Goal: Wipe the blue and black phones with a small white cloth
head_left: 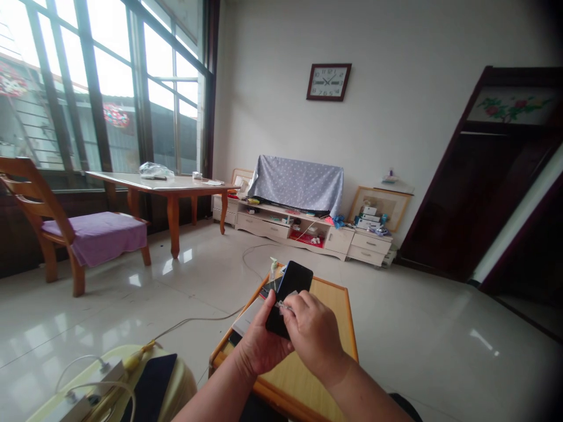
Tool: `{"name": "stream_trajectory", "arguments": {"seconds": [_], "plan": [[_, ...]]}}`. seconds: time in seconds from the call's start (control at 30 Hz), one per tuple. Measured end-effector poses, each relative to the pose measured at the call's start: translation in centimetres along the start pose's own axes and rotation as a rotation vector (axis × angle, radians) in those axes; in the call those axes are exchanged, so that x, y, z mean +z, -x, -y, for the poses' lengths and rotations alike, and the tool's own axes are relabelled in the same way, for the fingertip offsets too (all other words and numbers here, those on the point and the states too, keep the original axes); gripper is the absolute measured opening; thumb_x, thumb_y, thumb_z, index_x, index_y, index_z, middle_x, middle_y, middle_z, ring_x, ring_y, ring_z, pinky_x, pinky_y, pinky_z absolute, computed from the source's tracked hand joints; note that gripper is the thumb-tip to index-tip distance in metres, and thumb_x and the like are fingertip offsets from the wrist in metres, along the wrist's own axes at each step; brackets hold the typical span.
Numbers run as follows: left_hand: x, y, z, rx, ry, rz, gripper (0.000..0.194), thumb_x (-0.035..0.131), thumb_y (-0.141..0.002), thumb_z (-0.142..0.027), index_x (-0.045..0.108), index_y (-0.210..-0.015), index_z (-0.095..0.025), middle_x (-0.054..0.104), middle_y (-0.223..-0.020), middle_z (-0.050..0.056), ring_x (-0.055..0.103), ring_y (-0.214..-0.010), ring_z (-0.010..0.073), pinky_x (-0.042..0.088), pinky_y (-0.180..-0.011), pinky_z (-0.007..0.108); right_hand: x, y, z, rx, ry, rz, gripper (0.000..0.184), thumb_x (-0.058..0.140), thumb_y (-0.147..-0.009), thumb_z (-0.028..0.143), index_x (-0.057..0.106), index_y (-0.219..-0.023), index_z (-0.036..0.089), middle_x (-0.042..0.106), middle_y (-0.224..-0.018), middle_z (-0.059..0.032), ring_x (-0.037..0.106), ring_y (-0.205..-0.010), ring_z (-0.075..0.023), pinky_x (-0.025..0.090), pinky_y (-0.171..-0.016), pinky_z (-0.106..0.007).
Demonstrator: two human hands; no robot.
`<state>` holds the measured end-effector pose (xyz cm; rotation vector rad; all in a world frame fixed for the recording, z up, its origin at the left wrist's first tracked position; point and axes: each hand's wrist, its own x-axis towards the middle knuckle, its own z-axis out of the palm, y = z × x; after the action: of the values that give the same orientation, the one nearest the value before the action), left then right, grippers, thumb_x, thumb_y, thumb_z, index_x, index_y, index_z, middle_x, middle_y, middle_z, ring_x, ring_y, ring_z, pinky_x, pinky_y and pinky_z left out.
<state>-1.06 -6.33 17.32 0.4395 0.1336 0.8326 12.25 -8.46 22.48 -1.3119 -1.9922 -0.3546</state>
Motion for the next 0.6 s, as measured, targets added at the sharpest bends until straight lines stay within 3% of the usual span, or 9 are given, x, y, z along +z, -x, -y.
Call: {"name": "stream_trajectory", "arguments": {"seconds": [0.13,0.27,0.4,0.5,0.6], "plan": [[0.2,0.1,-0.2,-0.018,-0.084,0.031,0.059,0.051,-0.093,-0.066,0.06,-0.128,-0.019,0.074,-0.104,0.011,0.071,-0.077,0.02,0.051,-0.067,0.028,-0.5,-1.6,-2.9,0.254,-0.199,-0.135,0.013,0.062,-0.093,0.034,0.067,-0.097,0.023,0.068,-0.093,-0.0033,0.063,-0.08,-0.0179,0.043,-0.069,-0.029],[0.2,0.2,0.0,-0.025,-0.118,0.064,0.067,0.045,-0.094,-0.069,0.057,-0.133,-0.016,0.072,-0.108,0.015,0.071,-0.079,0.0208,0.051,-0.072,0.029,-0.2,-2.4,-4.8,0.518,-0.674,-0.147,0.042,0.068,-0.086,0.047,0.062,-0.119,0.021,0.071,-0.092,-0.0034,0.066,-0.075,-0.0183,0.05,-0.067,-0.03],[0.0,0.0,0.2,-0.026,-0.189,0.069,0.07,0.044,-0.094,-0.068,0.056,-0.135,-0.013,0.072,-0.112,0.017,0.072,-0.081,0.0231,0.051,-0.071,0.03,0.4,-1.8,-4.6,0.589,-0.975,-0.143,0.046,0.069,-0.085,0.05,0.063,-0.119,0.02,0.072,-0.092,-0.0036,0.067,-0.081,-0.0195,0.053,-0.071,-0.032],[0.1,-0.6,0.2,0.035,-0.244,-0.016,0.06,0.054,-0.095,-0.056,0.057,-0.136,-0.011,0.07,-0.122,0.018,0.07,-0.103,0.026,0.052,-0.086,0.033,0.3,-1.6,-4.6,0.593,-0.987,-0.205,0.046,0.071,-0.083,0.049,0.064,-0.119,0.021,0.073,-0.094,-0.0039,0.067,-0.083,-0.0194,0.054,-0.076,-0.033],[0.2,-1.3,0.2,0.201,-0.361,-0.127,0.048,0.064,-0.093,-0.042,0.062,-0.13,-0.014,0.07,-0.125,0.014,0.067,-0.111,0.026,0.048,-0.098,0.036,0.1,-1.6,-4.7,0.582,-0.978,-0.214,0.047,0.072,-0.083,0.049,0.064,-0.119,0.02,0.073,-0.096,-0.0045,0.067,-0.084,-0.0196,0.055,-0.079,-0.035]]}}
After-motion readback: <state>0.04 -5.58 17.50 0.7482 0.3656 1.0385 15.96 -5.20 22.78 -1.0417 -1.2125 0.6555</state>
